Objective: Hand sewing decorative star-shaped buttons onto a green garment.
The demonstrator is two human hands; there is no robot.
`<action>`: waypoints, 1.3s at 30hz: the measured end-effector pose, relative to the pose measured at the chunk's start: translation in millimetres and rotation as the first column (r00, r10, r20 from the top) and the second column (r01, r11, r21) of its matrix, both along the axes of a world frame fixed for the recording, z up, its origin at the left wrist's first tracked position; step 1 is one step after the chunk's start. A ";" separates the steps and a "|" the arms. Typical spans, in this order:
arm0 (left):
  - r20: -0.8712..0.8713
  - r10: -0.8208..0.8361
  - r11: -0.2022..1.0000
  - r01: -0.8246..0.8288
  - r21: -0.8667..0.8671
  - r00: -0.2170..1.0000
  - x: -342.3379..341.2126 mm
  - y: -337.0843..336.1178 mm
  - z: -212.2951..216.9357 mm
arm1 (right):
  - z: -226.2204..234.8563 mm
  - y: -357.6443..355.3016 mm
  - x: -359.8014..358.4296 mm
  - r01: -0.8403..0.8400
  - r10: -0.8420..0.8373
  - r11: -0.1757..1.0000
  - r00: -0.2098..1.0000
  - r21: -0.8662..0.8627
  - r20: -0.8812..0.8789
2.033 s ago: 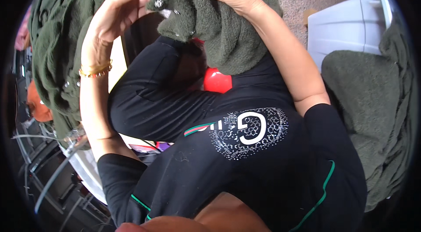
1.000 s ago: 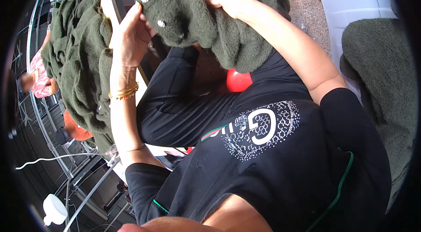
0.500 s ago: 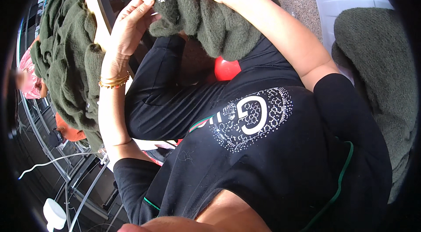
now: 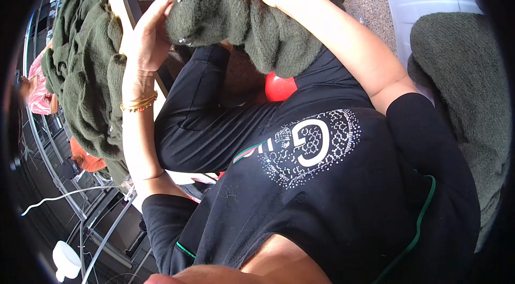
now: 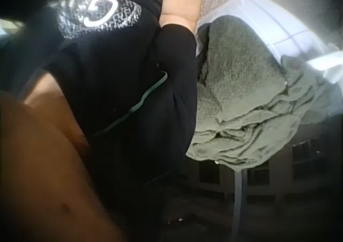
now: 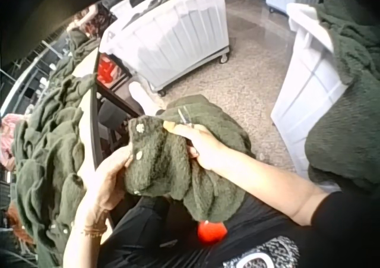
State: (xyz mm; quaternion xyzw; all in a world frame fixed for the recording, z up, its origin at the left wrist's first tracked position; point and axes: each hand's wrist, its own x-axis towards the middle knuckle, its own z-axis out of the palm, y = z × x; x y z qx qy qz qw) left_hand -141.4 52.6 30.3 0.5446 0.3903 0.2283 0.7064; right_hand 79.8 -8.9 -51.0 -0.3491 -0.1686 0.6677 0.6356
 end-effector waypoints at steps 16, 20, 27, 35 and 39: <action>-0.125 -0.078 0.982 0.054 -0.184 0.989 -38.3 29.4 -6.2 | -9.6 8.4 -2.1 0.136 -0.151 0.984 0.980 -0.119 -0.131; -0.164 -0.178 0.978 0.155 -0.141 0.970 -44.3 26.8 16.3 | -7.6 9.9 -0.3 0.119 -0.128 0.987 0.988 -0.105 -0.087; -0.128 -0.140 0.989 0.146 0.037 0.982 -28.8 6.5 28.8 | -16.5 12.2 6.3 0.033 -0.025 0.999 0.981 0.038 -0.192; -0.172 -0.199 0.908 0.248 0.338 0.965 -26.3 1.7 26.9 | -4.8 9.4 -2.7 0.124 -0.152 0.968 0.982 -0.219 -0.116; -0.270 -0.312 0.815 0.402 0.417 0.911 -28.9 3.3 28.0 | -10.5 8.9 -1.8 0.067 -0.046 0.991 0.983 0.119 -0.177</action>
